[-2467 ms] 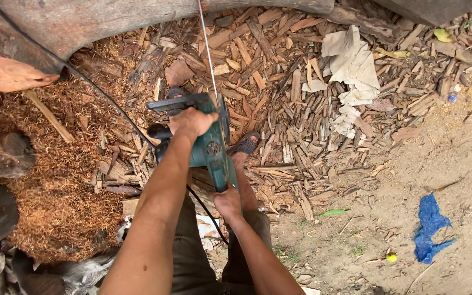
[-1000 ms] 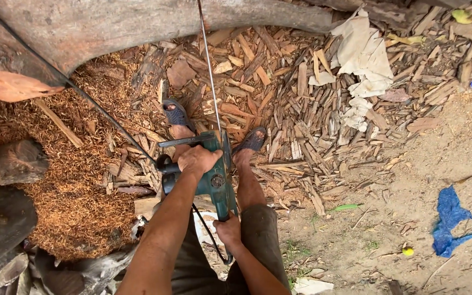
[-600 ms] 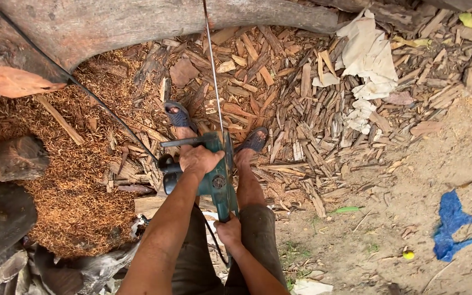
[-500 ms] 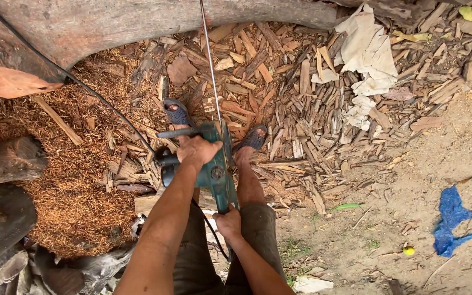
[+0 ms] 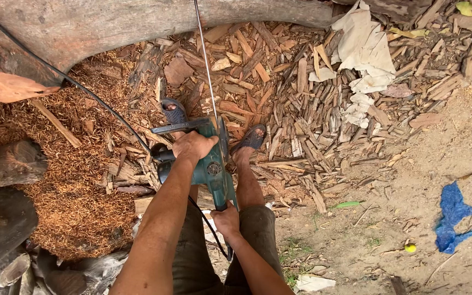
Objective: Cutting and inspecting logs using a chainsaw in a workshop.
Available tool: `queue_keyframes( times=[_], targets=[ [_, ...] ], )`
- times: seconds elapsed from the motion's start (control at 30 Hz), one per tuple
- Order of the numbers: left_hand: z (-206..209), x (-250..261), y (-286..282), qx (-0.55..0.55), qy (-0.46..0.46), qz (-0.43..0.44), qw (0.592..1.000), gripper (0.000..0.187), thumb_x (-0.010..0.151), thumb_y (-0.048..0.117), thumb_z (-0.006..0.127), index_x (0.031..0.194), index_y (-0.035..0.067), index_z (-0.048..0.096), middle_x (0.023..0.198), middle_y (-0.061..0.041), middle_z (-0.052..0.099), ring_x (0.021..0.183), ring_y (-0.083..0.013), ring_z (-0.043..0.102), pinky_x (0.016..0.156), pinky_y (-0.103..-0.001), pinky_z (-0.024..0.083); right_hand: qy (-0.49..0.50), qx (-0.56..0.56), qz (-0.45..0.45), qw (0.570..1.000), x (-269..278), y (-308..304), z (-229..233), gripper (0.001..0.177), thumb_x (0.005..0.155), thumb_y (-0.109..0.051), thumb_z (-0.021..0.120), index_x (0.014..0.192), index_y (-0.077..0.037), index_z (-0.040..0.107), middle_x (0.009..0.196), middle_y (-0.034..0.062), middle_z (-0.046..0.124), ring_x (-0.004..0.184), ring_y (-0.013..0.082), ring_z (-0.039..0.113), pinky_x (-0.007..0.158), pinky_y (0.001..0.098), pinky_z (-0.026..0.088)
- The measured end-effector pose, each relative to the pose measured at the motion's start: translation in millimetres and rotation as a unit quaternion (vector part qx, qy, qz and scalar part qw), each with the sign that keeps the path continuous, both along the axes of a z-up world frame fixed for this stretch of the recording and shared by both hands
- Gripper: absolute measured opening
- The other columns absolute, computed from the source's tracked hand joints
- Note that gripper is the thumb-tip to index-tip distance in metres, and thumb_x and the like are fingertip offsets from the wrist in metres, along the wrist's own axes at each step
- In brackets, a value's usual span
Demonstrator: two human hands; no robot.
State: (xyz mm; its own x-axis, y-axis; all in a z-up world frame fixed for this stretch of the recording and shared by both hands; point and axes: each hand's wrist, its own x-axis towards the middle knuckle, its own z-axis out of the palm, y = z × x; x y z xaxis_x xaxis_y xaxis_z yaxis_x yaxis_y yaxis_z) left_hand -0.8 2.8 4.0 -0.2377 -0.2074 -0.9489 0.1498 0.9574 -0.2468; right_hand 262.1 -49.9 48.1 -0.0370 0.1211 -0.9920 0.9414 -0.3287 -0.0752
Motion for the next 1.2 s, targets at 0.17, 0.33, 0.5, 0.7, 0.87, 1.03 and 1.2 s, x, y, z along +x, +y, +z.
queue_keyframes(
  times=[0.17,0.33,0.5,0.7,0.87,1.03,1.2],
  targets=[
    [-8,8,-6,0.004,0.008,0.001,1.0,0.077,0.083,0.075,0.062,0.119,0.008,0.075,0.125,-0.017,0.069,0.111,-0.0286,0.07,0.088,-0.042,0.056,-0.01,-0.014,-0.007,1.0,5,-1,1,0.031,0.076,-0.008,0.07,0.105,0.003,0.066,0.076,0.013,0.068,0.067,0.0221,0.066,0.067,0.0376,0.054],
    [-2,12,-7,0.004,-0.002,-0.004,1.0,0.076,0.085,0.074,0.061,0.12,0.007,0.075,0.127,-0.018,0.068,0.112,-0.0291,0.07,0.089,-0.043,0.057,0.004,-0.016,-0.018,1.0,13,-6,1,0.034,0.076,-0.007,0.07,0.108,0.002,0.066,0.074,0.0123,0.068,0.066,0.0206,0.065,0.065,0.0365,0.054],
    [0,21,-10,0.004,-0.012,-0.013,1.0,0.078,0.087,0.075,0.058,0.121,0.008,0.075,0.129,-0.019,0.067,0.118,-0.0294,0.067,0.092,-0.043,0.055,-0.017,-0.008,-0.014,1.0,17,-6,6,0.034,0.076,-0.007,0.07,0.107,0.004,0.067,0.073,0.0113,0.069,0.066,0.0194,0.066,0.066,0.0357,0.054],
    [-16,32,-21,0.018,0.0,-0.039,0.999,0.08,0.086,0.078,0.058,0.121,0.007,0.072,0.129,-0.016,0.063,0.116,-0.0278,0.062,0.092,-0.042,0.053,-0.024,-0.014,-0.052,0.998,22,-7,6,0.033,0.075,-0.006,0.072,0.106,0.005,0.067,0.074,0.011,0.067,0.064,0.0194,0.065,0.059,0.0371,0.057],
    [-5,-5,3,0.018,-0.032,-0.027,0.999,0.071,0.093,0.075,0.05,0.11,0.01,0.074,0.109,-0.008,0.073,0.101,-0.0196,0.07,0.083,-0.034,0.057,-0.018,-0.029,-0.029,0.999,1,1,-13,0.042,0.078,-0.005,0.071,0.119,-0.002,0.061,0.075,0.0088,0.067,0.06,0.017,0.062,0.057,0.0342,0.053],
    [-14,-43,27,0.04,-0.006,0.0,0.999,0.062,0.095,0.068,0.052,0.107,0.011,0.072,0.088,-0.004,0.073,0.078,-0.015,0.069,0.071,-0.031,0.057,0.053,-0.007,-0.051,0.997,-45,29,-11,0.029,0.081,-0.009,0.069,0.108,0.003,0.069,0.073,0.0078,0.066,0.057,0.0134,0.058,0.055,0.0352,0.049],
    [-21,-47,24,0.039,-0.008,-0.019,0.999,0.063,0.094,0.073,0.051,0.099,0.014,0.072,0.088,-0.003,0.073,0.078,-0.0162,0.069,0.072,-0.032,0.053,0.021,-0.011,-0.026,0.999,-47,31,-11,0.032,0.079,-0.009,0.071,0.109,-0.001,0.064,0.074,0.0081,0.067,0.062,0.0188,0.063,0.06,0.0382,0.054]
  ],
)
